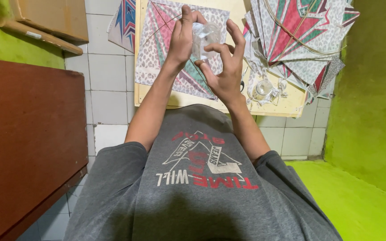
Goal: Assembling traditional kites by applying glue to the paper edges and folding them over a bamboo frame.
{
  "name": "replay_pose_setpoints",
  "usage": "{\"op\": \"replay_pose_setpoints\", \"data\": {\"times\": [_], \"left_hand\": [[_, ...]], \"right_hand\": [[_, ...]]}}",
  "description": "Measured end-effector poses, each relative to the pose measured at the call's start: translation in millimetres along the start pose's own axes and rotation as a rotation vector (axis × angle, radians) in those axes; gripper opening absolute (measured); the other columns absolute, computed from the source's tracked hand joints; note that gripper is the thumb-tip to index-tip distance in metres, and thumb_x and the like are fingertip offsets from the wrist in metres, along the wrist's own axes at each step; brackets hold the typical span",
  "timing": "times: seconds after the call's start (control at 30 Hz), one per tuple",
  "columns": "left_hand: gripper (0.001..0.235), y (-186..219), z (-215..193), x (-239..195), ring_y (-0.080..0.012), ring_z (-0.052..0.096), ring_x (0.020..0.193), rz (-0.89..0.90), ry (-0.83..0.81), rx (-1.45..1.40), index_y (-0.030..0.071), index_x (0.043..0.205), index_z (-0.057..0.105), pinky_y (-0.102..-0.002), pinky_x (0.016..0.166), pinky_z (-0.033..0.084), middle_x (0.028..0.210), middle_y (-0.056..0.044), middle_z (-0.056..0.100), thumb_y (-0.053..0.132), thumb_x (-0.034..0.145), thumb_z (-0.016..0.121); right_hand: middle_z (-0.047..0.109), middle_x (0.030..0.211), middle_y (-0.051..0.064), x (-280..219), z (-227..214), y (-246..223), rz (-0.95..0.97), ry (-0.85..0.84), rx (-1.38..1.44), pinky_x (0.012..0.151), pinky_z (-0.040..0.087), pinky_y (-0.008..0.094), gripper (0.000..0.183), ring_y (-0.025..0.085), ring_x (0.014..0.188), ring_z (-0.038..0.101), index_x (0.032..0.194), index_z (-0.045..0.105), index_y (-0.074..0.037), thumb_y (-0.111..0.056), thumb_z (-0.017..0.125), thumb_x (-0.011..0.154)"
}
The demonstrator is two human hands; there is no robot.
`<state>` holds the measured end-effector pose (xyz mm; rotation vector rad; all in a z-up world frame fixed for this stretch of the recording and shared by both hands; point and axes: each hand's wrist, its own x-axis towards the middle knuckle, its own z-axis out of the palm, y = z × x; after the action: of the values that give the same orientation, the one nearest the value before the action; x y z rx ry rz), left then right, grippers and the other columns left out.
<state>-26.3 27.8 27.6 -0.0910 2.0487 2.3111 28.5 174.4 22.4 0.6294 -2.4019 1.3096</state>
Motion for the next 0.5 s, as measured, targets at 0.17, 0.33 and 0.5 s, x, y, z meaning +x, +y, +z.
{"op": "replay_pose_setpoints", "data": {"times": [0.17, 0.33, 0.5], "left_hand": [[0.079, -6, 0, 5, -0.0144, 0.055, 0.074, 0.141, -0.013, 0.056, 0.011, 0.080, 0.060, -0.030, 0.081, 0.043, 0.077, -0.002, 0.060, 0.072, 0.093, 0.013], [0.081, -5, 3, 6, -0.0169, 0.060, 0.084, 0.263, -0.046, 0.061, 0.007, 0.083, 0.064, -0.032, 0.090, 0.041, 0.084, -0.004, 0.065, 0.068, 0.097, 0.012], [0.082, -8, 6, 7, -0.0175, 0.062, 0.081, 0.266, -0.049, 0.042, 0.007, 0.081, 0.066, -0.033, 0.087, 0.044, 0.083, -0.005, 0.067, 0.068, 0.098, 0.014]], "right_hand": [[0.030, 0.162, 0.017, -2, -8, 0, -0.068, -0.016, -0.106, 0.107, 0.054, 0.052, 0.012, 0.040, 0.154, 0.036, 0.107, 0.076, -0.014, -0.008, 0.084, 0.099], [0.035, 0.159, 0.016, -1, -12, -2, -0.116, 0.006, -0.111, 0.101, 0.057, 0.053, 0.020, 0.037, 0.149, 0.042, 0.104, 0.080, -0.016, 0.002, 0.080, 0.098], [0.039, 0.156, 0.014, -2, -12, 1, -0.125, 0.035, -0.061, 0.101, 0.058, 0.051, 0.015, 0.035, 0.148, 0.042, 0.100, 0.082, -0.016, -0.001, 0.083, 0.097]]}}
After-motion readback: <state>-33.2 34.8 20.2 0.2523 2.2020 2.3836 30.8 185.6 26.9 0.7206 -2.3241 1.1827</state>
